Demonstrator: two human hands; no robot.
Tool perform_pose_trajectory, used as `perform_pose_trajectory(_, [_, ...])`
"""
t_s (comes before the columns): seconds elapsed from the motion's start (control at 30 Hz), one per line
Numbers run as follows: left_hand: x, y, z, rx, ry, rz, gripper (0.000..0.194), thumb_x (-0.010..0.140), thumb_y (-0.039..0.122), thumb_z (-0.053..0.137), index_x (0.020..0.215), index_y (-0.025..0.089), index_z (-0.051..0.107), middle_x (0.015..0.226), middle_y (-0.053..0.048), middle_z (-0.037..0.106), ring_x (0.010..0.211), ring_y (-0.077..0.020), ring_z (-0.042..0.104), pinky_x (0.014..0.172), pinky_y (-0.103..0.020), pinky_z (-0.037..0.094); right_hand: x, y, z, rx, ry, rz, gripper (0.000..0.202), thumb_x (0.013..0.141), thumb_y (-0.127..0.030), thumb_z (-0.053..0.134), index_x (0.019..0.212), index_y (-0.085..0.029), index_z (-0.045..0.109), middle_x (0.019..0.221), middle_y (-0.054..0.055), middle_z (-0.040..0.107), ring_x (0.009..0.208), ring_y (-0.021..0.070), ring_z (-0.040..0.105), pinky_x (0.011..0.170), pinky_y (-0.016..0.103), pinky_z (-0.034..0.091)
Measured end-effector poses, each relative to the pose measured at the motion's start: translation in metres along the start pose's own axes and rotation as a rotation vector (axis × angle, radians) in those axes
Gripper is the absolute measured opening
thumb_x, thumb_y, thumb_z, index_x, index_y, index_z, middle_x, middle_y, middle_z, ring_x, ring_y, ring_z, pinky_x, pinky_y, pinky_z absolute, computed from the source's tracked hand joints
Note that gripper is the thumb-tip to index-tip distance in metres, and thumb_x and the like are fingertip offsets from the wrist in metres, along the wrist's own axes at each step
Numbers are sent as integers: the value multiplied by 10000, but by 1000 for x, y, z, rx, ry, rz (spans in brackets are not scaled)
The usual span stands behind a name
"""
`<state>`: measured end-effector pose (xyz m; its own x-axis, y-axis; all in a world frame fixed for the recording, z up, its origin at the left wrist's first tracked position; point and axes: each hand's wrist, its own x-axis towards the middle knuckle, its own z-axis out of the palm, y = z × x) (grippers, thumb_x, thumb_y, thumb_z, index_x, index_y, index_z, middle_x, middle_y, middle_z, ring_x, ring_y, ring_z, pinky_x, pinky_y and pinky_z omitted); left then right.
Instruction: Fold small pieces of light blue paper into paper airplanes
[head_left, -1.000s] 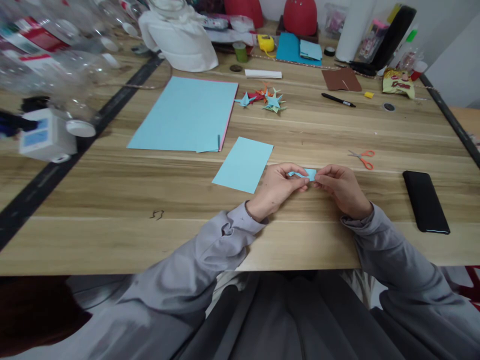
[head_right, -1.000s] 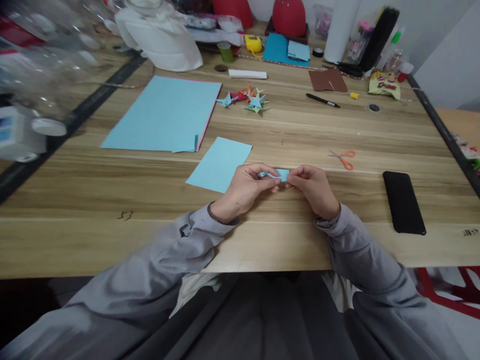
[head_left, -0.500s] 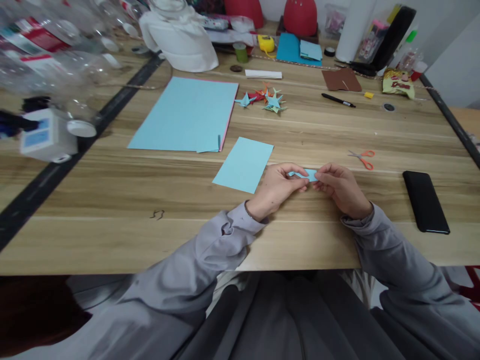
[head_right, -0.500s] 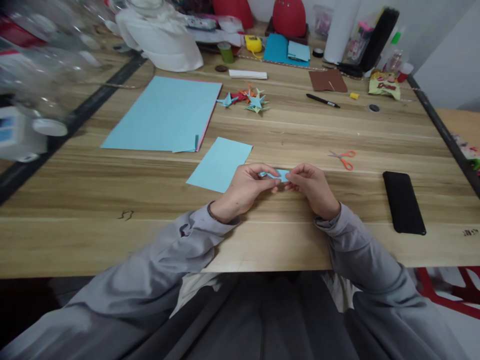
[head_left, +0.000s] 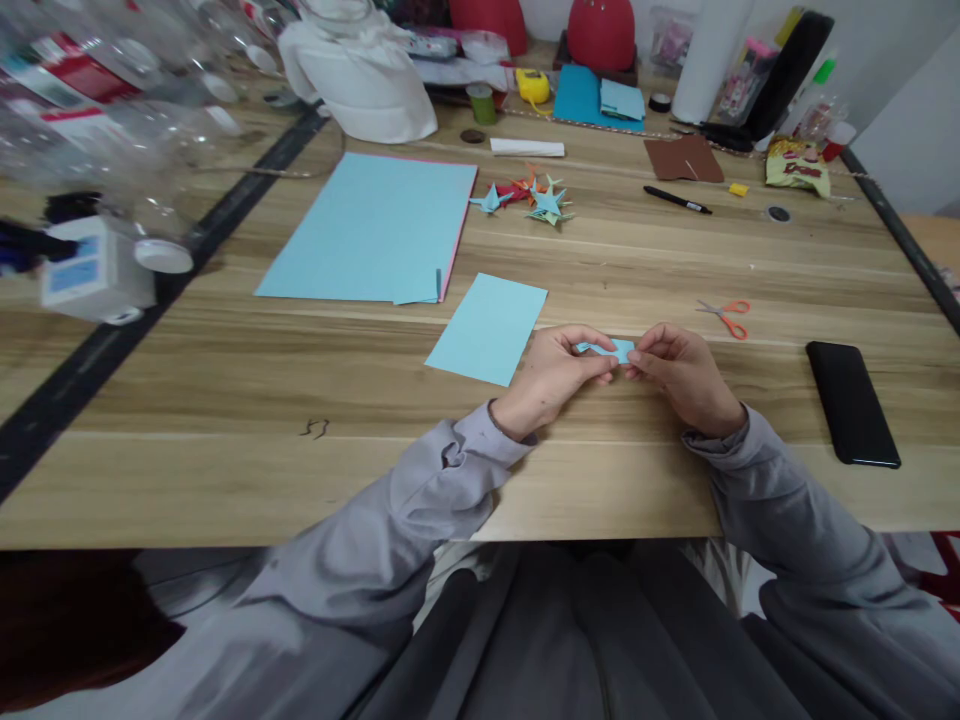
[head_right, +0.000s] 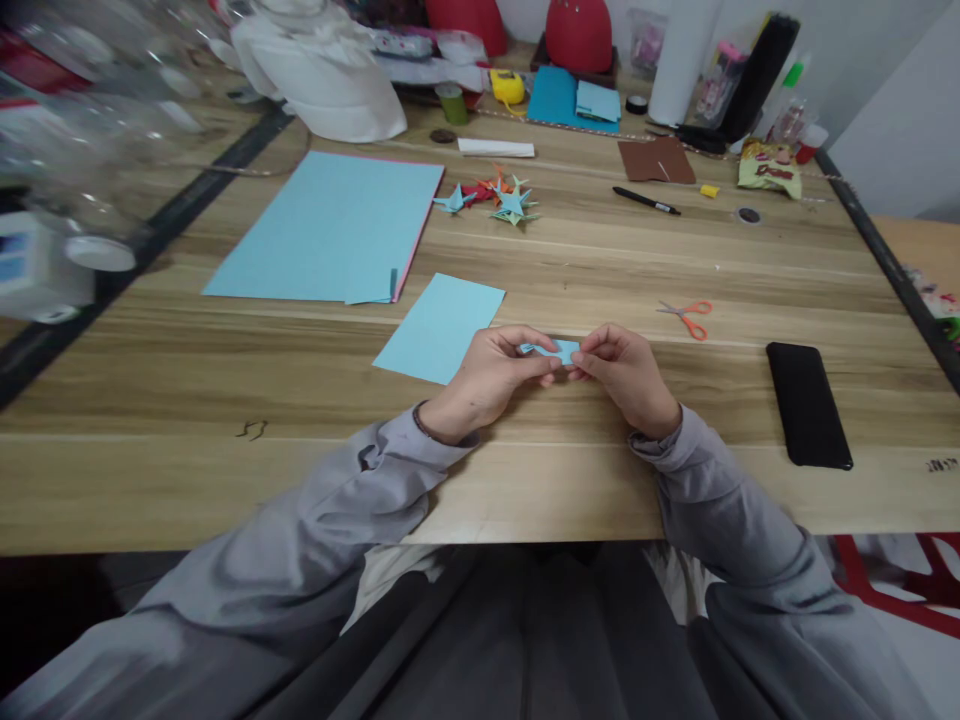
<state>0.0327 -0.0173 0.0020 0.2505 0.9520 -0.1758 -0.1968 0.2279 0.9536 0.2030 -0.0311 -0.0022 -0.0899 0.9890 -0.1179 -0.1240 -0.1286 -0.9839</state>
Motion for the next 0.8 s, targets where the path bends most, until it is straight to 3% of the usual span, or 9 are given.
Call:
perform_pose_trajectory(0.5, [3, 1, 0, -42, 14, -35, 204, 546, 147, 794, 715, 118, 683, 578, 3, 651, 471, -86, 586, 494, -211, 466, -1, -2, 1, -31, 40, -4, 427, 556, -448, 901, 745, -187, 620, 613, -11, 705, 558, 139, 679, 588, 271, 548])
perform_pose_trajectory(0.8, [0, -3, 1, -60, -72, -15, 244, 553, 187, 821, 718, 123, 653, 569, -26, 682, 492, -98, 610, 522, -215, 465, -4, -2, 5, -24, -118, -57, 427, 638, -434, 866, 886, -210, 601, 643, -43, 698, 591, 115, 659, 630, 264, 546])
